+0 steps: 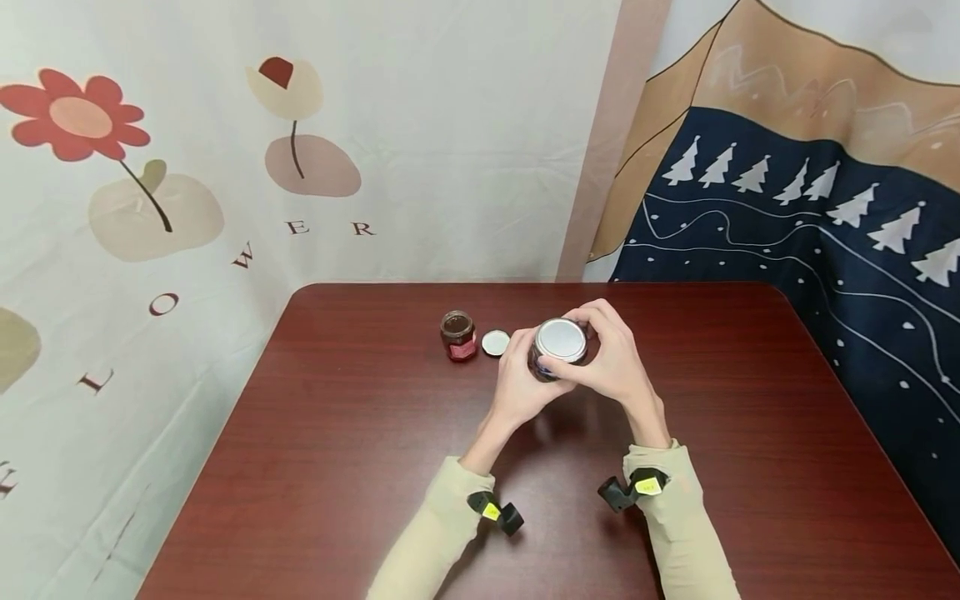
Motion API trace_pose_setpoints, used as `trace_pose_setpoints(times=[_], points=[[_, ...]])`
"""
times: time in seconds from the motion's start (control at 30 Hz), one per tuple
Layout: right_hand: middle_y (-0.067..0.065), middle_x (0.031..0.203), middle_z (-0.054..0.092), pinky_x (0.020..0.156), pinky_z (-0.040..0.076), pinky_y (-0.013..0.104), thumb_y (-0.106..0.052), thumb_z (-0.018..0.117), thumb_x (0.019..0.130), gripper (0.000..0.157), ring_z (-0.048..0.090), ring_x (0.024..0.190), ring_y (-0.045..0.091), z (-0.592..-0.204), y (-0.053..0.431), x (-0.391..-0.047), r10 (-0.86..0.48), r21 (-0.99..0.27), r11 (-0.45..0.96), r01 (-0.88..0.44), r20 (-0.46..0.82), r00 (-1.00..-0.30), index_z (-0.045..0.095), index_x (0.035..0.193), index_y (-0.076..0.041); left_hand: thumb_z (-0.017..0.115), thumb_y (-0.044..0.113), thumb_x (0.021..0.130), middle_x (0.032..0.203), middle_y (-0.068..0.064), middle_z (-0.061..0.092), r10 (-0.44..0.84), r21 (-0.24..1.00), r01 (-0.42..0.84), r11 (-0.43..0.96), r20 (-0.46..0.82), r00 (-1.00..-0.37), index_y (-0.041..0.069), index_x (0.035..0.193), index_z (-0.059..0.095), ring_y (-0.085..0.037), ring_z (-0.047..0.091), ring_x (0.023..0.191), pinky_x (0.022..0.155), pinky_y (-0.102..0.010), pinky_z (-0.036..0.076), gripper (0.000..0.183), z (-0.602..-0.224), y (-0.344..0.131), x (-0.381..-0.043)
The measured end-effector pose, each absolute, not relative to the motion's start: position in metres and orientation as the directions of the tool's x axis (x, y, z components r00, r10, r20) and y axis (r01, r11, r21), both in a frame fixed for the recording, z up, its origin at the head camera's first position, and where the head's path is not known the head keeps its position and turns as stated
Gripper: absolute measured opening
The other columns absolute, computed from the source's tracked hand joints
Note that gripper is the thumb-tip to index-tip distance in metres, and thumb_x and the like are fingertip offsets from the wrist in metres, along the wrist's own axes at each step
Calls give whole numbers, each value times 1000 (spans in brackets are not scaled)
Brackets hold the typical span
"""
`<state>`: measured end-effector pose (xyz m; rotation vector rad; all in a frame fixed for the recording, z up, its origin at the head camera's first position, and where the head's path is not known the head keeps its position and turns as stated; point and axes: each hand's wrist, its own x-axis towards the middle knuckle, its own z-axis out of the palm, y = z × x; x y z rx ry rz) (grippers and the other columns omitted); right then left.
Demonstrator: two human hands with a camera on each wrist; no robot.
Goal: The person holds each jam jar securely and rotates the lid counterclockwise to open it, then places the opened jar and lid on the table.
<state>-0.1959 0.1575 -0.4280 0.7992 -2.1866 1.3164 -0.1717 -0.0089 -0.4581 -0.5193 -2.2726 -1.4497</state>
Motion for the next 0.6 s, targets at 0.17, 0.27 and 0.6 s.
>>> trace_pose_setpoints(times=[0.17,0.27,0.6], points=[[2,102,61,72,43,28,-21,95,64,52,51,88,15,-426,152,-196,-256,-628,364,-688,642,-722,68,107,-9,91,18,67,116,-13,62,97,762,504,407,513,-853,-1,128,59,-28,62,109,95,-40,50,71,-458,-14,-170],[2,102,61,72,43,29,-22,95,64,52,51,88,15,-426,150,-196,-263,-625,362,-692,644,-719,68,106,-8,92,19,67,115,-13,62,96,757,503,417,514,-853,-1,127,59,-29,61,108,94,-41,50,71,-458,-16,-169],[2,102,61,72,44,28,-21,95,64,53,52,88,15,-426,151,-194,-281,-611,363,-704,648,-708,67,106,-8,94,21,65,114,-12,63,108,747,500,438,509,-854,0,126,61,-27,61,108,94,-40,50,72,-458,-19,-169]])
